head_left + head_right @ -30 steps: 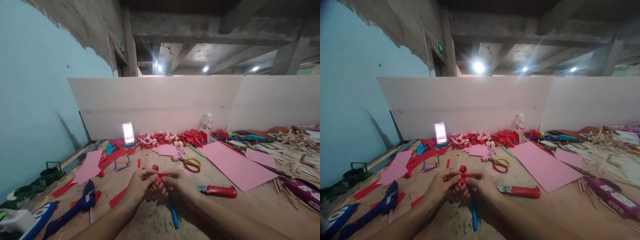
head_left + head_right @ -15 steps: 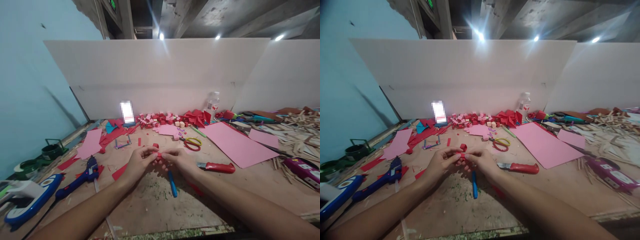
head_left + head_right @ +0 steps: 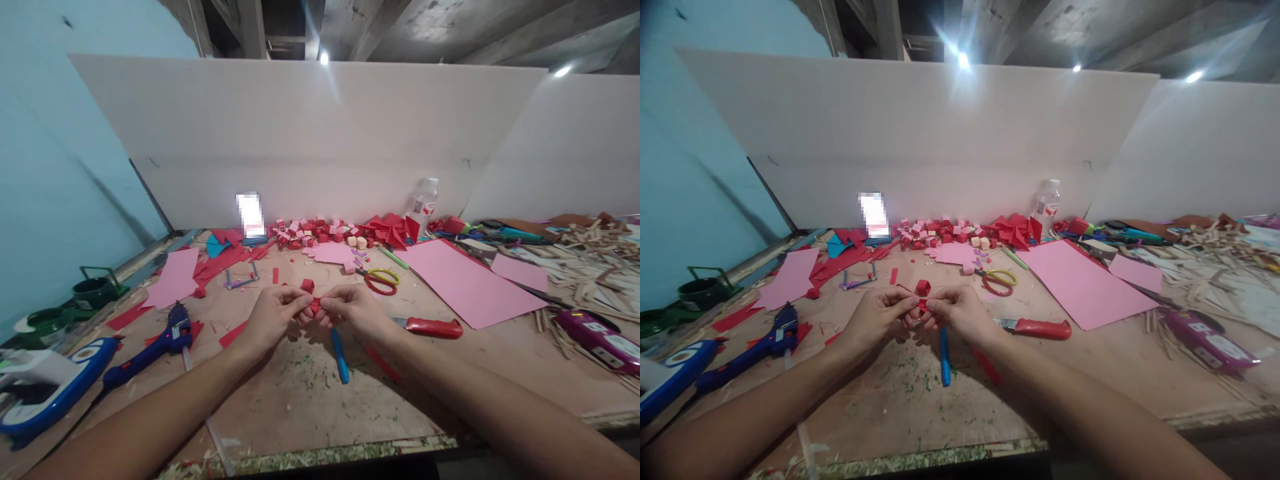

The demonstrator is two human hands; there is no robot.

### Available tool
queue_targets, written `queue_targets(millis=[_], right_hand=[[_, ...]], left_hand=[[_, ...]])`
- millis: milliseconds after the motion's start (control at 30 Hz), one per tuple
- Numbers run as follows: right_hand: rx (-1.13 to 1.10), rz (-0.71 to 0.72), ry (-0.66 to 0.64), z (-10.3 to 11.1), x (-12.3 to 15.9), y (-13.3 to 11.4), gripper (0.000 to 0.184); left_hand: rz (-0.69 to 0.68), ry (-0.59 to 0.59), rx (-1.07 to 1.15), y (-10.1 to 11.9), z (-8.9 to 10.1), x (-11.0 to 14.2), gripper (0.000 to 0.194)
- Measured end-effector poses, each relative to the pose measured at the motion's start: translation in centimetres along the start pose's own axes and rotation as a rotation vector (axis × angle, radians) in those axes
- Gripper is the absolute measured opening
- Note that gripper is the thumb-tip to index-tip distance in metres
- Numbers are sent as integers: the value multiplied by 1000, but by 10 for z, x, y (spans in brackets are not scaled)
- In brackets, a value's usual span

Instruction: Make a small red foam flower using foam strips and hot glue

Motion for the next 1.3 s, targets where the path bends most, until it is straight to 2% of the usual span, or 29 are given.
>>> queue_targets(millis=[100, 233, 400, 500, 600, 733, 867, 1033, 1300], right_hand=[[41, 58, -1, 1, 0, -10, 39], [82, 75, -9, 2, 1, -13, 38], [75, 37, 5, 5, 2, -9, 34], [42, 9, 37, 7, 3, -6, 32], [11, -8, 69, 8, 3, -5, 33], [19, -14, 69, 8, 3, -5, 35], [17, -40, 45, 7, 3, -3, 27], [-27, -72, 19, 3, 5, -2, 33], [-23, -68, 30, 3, 6, -4, 25]], left_hand=[[-23, 40, 2, 8, 2, 0, 27], [-38, -4, 7, 9, -3, 0, 26], [-24, -30, -20, -3, -2, -3, 26], [-92, -2, -40, -1, 0, -3, 34], [-116, -22, -50, 3, -2, -1, 26], [-94, 1, -74, 5, -1, 3, 23], [-66, -13, -81, 6, -2, 5, 32], [-120, 14, -83, 12, 0, 4, 28], [-38, -34, -28, 2, -1, 1, 30]])
Point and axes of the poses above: each hand's wrist, its own x-axis away from the middle knuckle, its own z-axis out of the back of the hand, y = z × x, the point moved 8 cm from there along -x, towards the middle knuckle, and after that the axes turned 4 degrees about y, right-handed, at the moved point
